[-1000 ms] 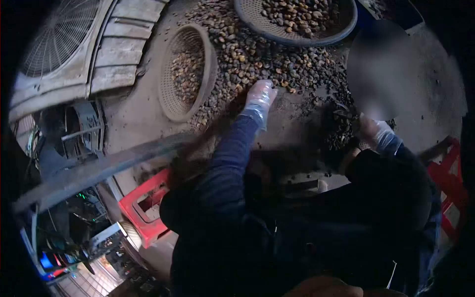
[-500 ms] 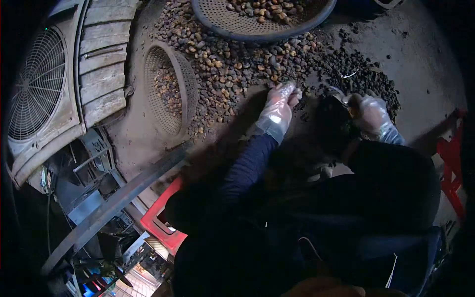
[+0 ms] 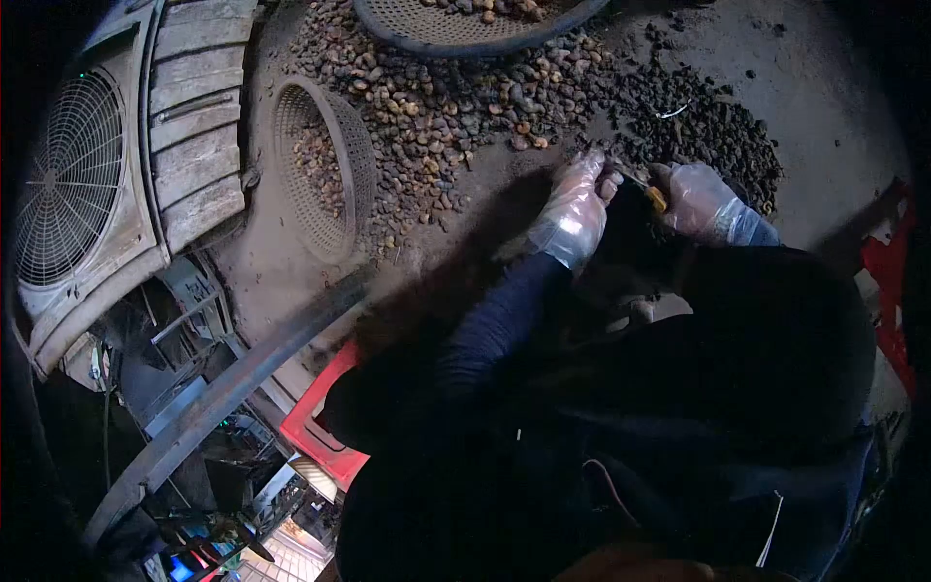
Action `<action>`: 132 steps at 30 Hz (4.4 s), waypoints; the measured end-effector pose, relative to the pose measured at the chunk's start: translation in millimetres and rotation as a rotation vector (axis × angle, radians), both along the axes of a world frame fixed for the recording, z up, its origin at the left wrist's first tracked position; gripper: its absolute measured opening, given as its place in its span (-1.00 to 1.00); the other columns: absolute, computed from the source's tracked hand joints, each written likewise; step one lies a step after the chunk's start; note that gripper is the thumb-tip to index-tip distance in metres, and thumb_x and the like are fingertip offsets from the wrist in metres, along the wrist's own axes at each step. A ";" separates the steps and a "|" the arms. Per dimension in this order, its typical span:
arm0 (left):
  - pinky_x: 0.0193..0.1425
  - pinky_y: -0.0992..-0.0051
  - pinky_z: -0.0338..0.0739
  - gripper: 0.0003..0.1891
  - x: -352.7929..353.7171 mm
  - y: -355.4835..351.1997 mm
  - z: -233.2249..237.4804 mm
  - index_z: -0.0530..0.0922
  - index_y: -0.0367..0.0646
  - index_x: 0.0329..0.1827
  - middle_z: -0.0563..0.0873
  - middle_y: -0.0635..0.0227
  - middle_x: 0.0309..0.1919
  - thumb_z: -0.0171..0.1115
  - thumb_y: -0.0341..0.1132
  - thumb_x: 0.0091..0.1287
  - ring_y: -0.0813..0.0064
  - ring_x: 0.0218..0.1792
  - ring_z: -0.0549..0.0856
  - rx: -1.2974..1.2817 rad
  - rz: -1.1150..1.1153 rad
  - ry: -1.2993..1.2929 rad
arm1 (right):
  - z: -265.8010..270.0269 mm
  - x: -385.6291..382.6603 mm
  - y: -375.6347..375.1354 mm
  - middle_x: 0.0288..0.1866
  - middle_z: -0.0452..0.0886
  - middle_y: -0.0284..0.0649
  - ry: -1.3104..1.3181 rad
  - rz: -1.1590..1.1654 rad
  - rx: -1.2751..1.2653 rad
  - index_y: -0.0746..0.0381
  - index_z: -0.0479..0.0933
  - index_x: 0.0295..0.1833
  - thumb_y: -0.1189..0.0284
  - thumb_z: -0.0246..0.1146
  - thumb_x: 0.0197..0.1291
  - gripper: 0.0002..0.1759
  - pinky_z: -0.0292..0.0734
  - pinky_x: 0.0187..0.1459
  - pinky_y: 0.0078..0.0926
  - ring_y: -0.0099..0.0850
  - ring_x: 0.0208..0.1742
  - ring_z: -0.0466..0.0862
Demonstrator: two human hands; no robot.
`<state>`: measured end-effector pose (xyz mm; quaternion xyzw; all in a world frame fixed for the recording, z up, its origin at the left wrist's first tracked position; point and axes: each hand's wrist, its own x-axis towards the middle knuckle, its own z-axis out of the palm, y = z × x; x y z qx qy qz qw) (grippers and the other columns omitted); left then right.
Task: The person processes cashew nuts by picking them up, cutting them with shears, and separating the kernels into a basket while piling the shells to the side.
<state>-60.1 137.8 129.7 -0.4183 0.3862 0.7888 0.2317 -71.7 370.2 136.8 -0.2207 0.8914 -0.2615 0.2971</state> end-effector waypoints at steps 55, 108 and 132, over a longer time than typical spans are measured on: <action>-0.04 0.52 0.65 -0.71 -12.9 -52.6 -31.7 0.65 -0.35 0.29 0.79 0.32 0.00 0.31 -0.48 0.57 0.53 -0.11 0.73 -0.215 -0.318 0.378 | -30.9 10.2 12.8 -0.06 0.79 0.12 -0.139 -0.033 0.125 0.24 0.65 0.22 0.32 0.41 0.22 -0.54 0.69 0.09 0.08 0.15 0.06 0.79; -0.08 0.57 0.61 -0.91 12.6 -6.3 -23.4 0.61 -0.17 0.09 0.69 0.41 -0.09 0.26 -0.42 0.63 0.54 -0.15 0.69 0.074 -0.151 0.214 | -43.8 15.4 6.3 -0.02 0.79 0.16 -0.347 -0.113 0.075 0.39 0.63 0.19 0.15 0.46 0.33 -0.45 0.66 0.08 0.00 0.09 0.05 0.80; 0.04 0.27 0.89 -0.52 -130.4 -104.0 -38.7 0.65 -0.25 0.38 0.79 0.03 0.15 0.51 -0.41 0.40 0.22 -0.03 0.85 -1.314 -0.792 0.867 | -89.5 27.0 23.0 -0.06 0.83 -0.04 -0.417 -0.259 -0.026 0.23 0.67 0.24 0.03 0.45 0.34 -0.44 0.67 -0.04 -0.08 -0.02 -0.01 0.83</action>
